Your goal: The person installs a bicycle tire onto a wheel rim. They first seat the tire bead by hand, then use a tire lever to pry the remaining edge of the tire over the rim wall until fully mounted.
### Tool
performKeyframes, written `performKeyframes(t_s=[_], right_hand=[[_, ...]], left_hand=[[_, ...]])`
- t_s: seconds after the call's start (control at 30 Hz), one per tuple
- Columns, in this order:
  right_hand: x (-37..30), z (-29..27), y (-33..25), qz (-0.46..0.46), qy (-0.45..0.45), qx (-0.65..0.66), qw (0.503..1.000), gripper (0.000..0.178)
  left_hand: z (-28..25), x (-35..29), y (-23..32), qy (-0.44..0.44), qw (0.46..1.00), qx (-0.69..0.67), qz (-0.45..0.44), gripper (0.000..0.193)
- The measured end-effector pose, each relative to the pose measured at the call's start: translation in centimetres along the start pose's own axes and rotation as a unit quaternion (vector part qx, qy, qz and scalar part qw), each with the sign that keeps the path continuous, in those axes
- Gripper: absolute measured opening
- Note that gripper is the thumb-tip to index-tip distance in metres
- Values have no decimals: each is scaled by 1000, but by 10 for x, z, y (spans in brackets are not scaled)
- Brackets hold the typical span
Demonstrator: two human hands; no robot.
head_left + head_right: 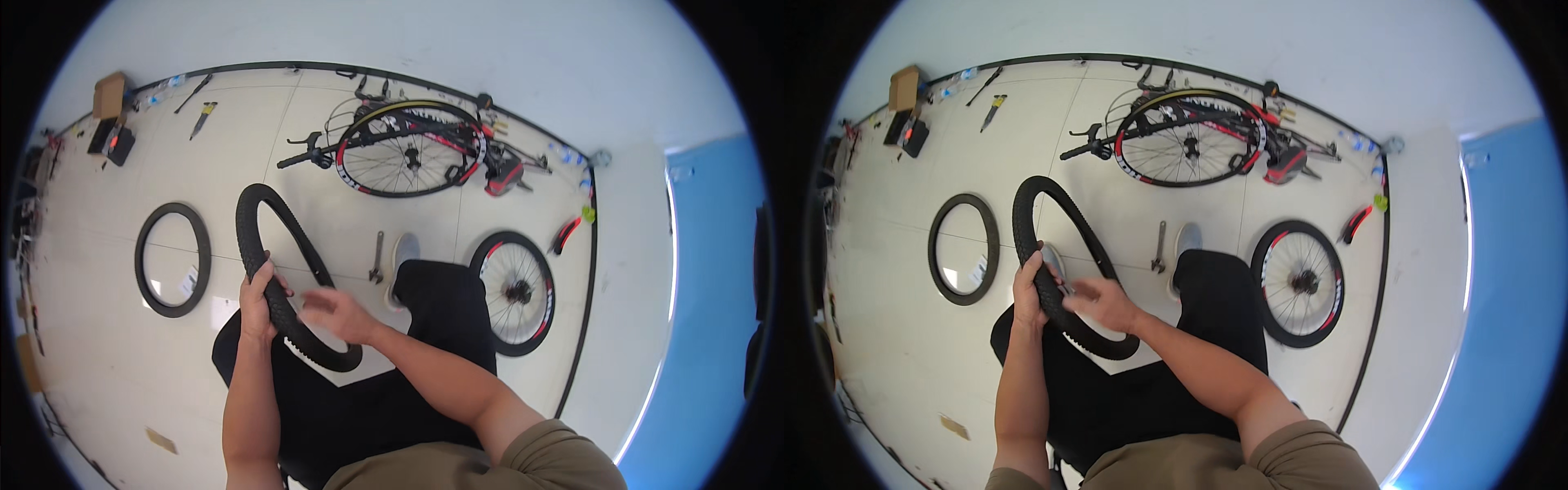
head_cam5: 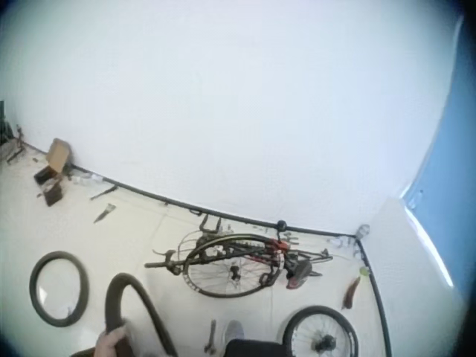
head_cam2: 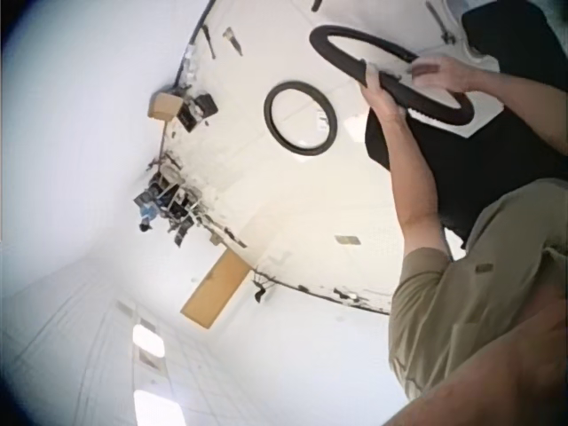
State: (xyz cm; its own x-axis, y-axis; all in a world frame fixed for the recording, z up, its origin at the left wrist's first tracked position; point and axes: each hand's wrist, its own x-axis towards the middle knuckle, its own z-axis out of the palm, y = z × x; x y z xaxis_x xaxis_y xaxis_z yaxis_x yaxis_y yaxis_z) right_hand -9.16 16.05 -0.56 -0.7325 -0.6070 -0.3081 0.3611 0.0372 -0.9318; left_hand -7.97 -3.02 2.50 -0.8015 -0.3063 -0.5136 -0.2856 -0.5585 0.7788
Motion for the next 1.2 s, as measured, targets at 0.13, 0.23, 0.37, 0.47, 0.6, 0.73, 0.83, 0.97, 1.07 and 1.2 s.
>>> performKeyframes(t_s=[0.13,0.23,0.37,0.47,0.6,0.73,0.83,0.97,1.07,1.2], right_hand=[[63,-69,-41,56,231,93,967,40],[130,-156,-63,-88,304,-255,914,33],[204,-244,-134,-153,278,-530,786,60],[222,-299,-153,-90,231,-667,702,77],[227,-304,-158,26,173,-723,669,80],[202,-272,-158,22,135,-753,644,57],[170,-258,-151,70,47,-741,666,46],[133,-248,-124,38,7,-773,633,44],[112,-244,-107,0,-1,-777,629,40],[94,-219,-90,-8,10,-760,650,33]], left_hand=[[5,9,-2,-23,999,-42,1,61],[1,11,3,-30,999,-30,-15,66],[3,13,6,-39,998,-41,-14,68],[9,13,5,-48,998,-36,-18,70],[10,11,3,-48,998,-34,-17,73],[7,11,8,-52,998,-30,-19,74],[11,14,7,-53,998,-36,-21,72],[9,16,3,-54,997,-43,-23,69],[9,14,0,-57,997,-54,-27,67],[6,14,-2,-50,997,-59,-27,62]])
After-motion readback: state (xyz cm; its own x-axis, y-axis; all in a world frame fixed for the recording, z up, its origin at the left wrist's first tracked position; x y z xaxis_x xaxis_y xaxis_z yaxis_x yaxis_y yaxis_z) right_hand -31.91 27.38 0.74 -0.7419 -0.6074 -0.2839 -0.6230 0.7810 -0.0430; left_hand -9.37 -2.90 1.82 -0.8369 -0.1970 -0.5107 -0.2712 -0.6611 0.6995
